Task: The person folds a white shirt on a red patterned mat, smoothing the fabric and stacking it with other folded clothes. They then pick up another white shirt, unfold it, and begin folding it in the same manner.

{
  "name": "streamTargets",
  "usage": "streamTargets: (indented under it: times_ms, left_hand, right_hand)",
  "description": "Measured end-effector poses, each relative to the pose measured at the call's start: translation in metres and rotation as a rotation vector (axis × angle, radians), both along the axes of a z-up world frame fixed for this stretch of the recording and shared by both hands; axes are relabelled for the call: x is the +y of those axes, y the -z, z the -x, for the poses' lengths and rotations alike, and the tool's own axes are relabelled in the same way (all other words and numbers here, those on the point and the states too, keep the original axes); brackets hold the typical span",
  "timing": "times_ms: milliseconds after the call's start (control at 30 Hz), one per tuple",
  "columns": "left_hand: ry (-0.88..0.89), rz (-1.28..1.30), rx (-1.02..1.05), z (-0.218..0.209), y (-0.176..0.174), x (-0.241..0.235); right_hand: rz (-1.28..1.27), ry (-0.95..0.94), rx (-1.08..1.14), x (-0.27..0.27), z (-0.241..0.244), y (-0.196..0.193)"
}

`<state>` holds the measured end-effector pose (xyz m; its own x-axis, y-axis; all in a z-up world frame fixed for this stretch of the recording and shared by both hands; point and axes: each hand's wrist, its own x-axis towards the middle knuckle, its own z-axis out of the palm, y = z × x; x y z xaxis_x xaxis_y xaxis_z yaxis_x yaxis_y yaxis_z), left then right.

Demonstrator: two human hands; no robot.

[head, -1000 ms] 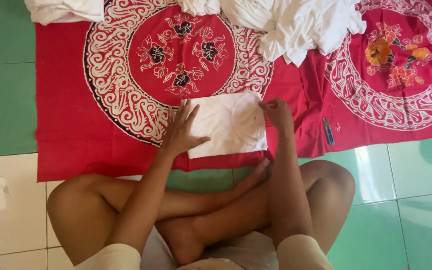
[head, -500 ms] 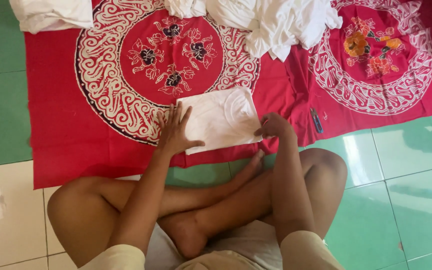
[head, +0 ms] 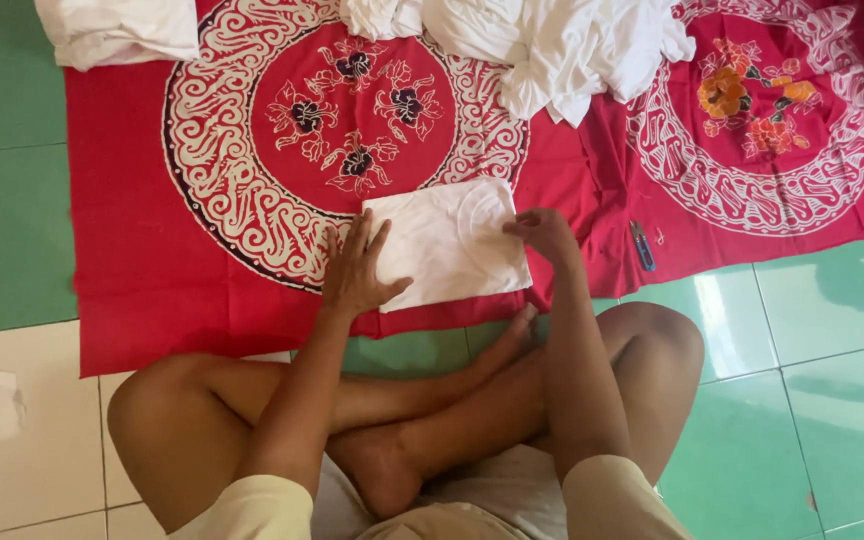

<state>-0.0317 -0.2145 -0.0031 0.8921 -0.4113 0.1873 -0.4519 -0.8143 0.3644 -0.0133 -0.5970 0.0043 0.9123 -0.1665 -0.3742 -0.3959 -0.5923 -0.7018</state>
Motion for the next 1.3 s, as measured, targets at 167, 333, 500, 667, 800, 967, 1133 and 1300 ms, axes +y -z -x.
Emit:
streamTargets:
  times_ms: [167, 333, 500, 667, 800, 967, 1133, 1300]
  left_hand:
    - [-0.005, -0.011, 0.002, 0.0, 0.005, 0.0]
    - [0.007, -0.041, 0.065, 0.0, -0.004, 0.0]
    - [0.017, -0.063, 0.156, 0.0, -0.013, 0.0]
    - [0.016, -0.092, 0.185, 0.002, -0.019, -0.002]
    - [0.014, -0.182, 0.177, 0.002, -0.025, 0.0]
    - [0.017, -0.206, 0.176, 0.001, -0.023, -0.001]
    - [0.042, -0.24, 0.227, -0.005, -0.035, 0.005]
    - [0.086, -0.178, 0.151, -0.011, -0.021, 0.017]
  right_hand:
    - [0.147, -0.04, 0.046, 0.012, -0.003, -0.002]
    - [0.223, 0.044, -0.061, -0.007, -0.014, 0.039]
    - [0.199, 0.042, -0.005, 0.008, -0.005, -0.005]
    - [0.418, -0.077, -0.7, 0.068, -0.008, -0.019]
    - [0.653, -0.378, -0.314, 0.126, 0.007, -0.037]
    - [0.663, -0.414, -0.144, 0.135, 0.014, -0.059]
    - [0.692, -0.407, -0.139, 0.132, 0.005, -0.046]
    - [0.647, -0.373, -0.155, 0.126, 0.005, -0.026]
